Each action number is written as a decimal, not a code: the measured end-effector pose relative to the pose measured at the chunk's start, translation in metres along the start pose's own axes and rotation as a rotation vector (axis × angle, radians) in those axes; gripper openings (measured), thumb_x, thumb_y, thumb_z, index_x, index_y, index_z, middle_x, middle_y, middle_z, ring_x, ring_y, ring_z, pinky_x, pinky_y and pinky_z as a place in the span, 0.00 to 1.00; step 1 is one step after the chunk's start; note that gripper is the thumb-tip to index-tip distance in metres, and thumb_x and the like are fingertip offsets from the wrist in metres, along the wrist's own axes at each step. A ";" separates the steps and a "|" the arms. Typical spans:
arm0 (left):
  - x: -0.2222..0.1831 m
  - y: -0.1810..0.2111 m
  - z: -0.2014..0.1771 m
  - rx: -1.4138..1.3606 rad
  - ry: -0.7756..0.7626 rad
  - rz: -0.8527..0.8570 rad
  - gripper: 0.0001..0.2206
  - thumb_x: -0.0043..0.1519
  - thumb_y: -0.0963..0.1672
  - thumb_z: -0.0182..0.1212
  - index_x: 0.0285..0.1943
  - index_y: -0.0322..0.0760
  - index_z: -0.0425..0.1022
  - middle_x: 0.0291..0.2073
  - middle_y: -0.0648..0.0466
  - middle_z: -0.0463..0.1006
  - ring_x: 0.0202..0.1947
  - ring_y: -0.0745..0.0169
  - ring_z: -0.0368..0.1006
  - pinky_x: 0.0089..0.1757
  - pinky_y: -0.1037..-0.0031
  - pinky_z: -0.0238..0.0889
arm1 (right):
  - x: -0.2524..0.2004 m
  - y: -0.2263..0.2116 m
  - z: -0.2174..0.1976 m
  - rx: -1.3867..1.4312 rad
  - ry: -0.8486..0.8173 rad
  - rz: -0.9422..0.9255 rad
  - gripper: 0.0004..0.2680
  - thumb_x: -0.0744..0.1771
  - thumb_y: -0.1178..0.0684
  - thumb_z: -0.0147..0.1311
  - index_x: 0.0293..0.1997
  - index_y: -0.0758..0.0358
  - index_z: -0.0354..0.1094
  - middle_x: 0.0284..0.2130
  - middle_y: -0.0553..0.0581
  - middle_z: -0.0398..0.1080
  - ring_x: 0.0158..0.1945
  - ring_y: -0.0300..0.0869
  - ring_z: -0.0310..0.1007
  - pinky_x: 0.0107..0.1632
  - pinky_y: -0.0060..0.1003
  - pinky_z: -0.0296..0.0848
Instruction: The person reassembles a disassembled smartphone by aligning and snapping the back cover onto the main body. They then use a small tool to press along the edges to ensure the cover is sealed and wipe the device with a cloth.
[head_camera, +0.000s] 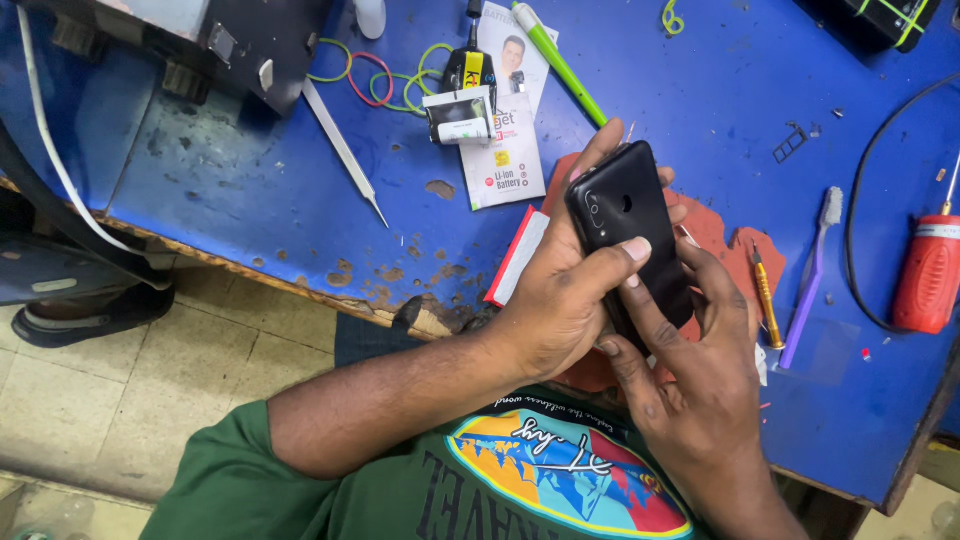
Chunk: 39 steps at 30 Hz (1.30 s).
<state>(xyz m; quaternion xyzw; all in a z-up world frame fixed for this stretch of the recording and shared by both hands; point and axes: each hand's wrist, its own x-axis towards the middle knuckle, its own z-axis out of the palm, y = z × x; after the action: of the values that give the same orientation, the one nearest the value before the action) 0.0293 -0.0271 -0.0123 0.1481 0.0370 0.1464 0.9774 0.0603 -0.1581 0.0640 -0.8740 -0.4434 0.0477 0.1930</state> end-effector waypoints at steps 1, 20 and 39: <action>0.000 0.000 -0.001 0.005 -0.001 -0.003 0.39 0.65 0.33 0.45 0.86 0.49 0.36 0.72 0.43 0.56 0.70 0.53 0.61 0.68 0.60 0.58 | 0.000 0.000 0.000 0.003 -0.004 0.001 0.19 0.63 0.55 0.65 0.61 0.59 0.71 0.67 0.70 0.56 0.67 0.60 0.62 0.67 0.50 0.66; -0.003 0.002 0.002 0.218 0.001 0.029 0.37 0.67 0.34 0.41 0.86 0.46 0.35 0.72 0.42 0.58 0.69 0.56 0.64 0.70 0.61 0.57 | 0.003 0.009 0.000 -0.062 -0.040 -0.102 0.22 0.60 0.57 0.67 0.60 0.62 0.71 0.67 0.72 0.58 0.66 0.62 0.65 0.63 0.53 0.66; -0.003 0.041 -0.001 0.745 -0.063 0.265 0.21 0.76 0.45 0.55 0.76 0.38 0.57 0.72 0.53 0.58 0.71 0.67 0.57 0.72 0.74 0.52 | -0.010 0.032 0.004 0.206 0.274 0.114 0.13 0.70 0.61 0.61 0.62 0.72 0.70 0.45 0.65 0.78 0.46 0.41 0.80 0.49 0.30 0.77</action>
<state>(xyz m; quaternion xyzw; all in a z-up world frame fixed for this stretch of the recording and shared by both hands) 0.0151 0.0103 -0.0009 0.5007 0.0380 0.2432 0.8299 0.0774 -0.1820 0.0472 -0.8715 -0.3557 -0.0157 0.3372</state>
